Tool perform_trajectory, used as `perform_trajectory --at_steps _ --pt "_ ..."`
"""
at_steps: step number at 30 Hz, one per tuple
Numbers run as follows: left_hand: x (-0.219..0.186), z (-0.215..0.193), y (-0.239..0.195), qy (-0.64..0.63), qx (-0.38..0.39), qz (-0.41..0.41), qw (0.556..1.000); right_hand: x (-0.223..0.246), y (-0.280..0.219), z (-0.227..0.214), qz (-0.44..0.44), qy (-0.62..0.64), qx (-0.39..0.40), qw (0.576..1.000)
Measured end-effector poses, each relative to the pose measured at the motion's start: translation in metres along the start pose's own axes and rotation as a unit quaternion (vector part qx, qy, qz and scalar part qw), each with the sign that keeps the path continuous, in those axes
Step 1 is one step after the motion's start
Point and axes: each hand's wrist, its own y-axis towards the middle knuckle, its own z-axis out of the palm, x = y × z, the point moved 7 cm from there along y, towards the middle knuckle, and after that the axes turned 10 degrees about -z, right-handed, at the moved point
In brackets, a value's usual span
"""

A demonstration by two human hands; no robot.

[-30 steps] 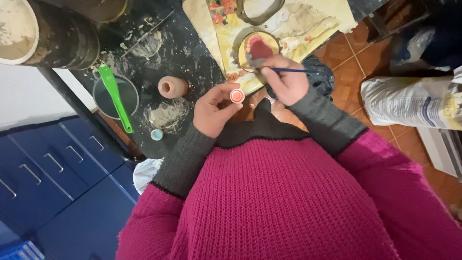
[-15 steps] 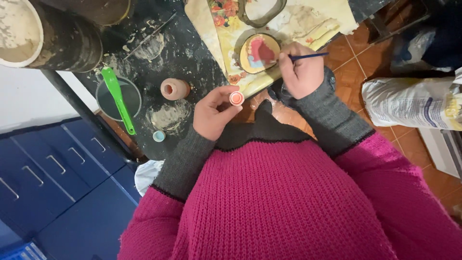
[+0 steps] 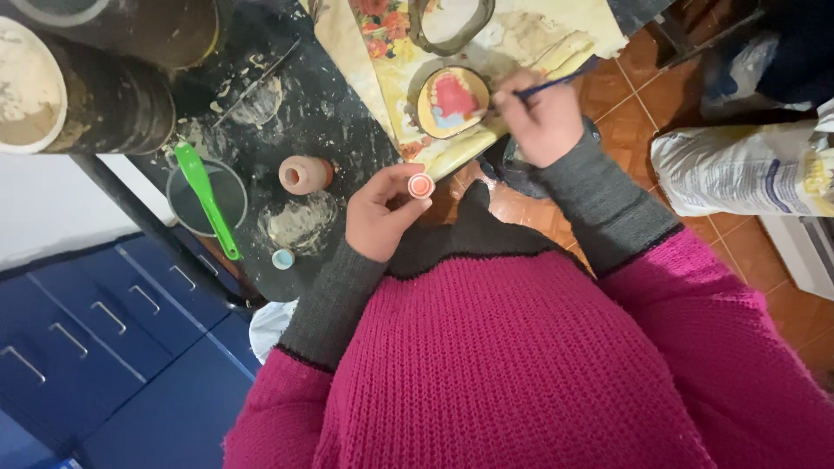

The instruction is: Applying a liquid substance or stain to a denture prosthesis model using a paintbrush.

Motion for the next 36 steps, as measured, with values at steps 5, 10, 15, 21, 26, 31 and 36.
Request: perform_trajectory --at_steps 5,10,15,21,26,31,36 --pt "0.002 -0.002 0.002 0.002 0.001 -0.002 1.0 -0.012 0.0 -0.019 0.007 -0.025 -0.013 1.0" --pt "0.003 -0.001 0.001 0.01 -0.003 -0.003 1.0 -0.042 -0.007 -0.034 0.089 -0.022 -0.066 0.994" --pt "0.008 -0.004 0.004 0.005 -0.013 -0.006 1.0 0.034 -0.019 -0.011 -0.195 -0.157 0.004 0.968" --pt "0.007 -0.005 0.002 -0.002 -0.012 -0.01 1.0 0.001 -0.027 -0.003 -0.173 -0.071 0.036 0.982" --pt "0.004 -0.004 0.002 0.01 -0.024 -0.023 0.999 -0.001 -0.007 -0.028 -0.128 -0.084 -0.021 0.988" --pt "0.006 -0.01 0.002 0.004 -0.037 -0.026 0.999 0.039 -0.025 -0.013 -0.259 -0.168 0.024 0.951" --pt "-0.001 -0.01 -0.002 -0.002 -0.054 -0.032 0.998 0.007 -0.006 -0.027 -0.172 -0.139 -0.057 0.974"
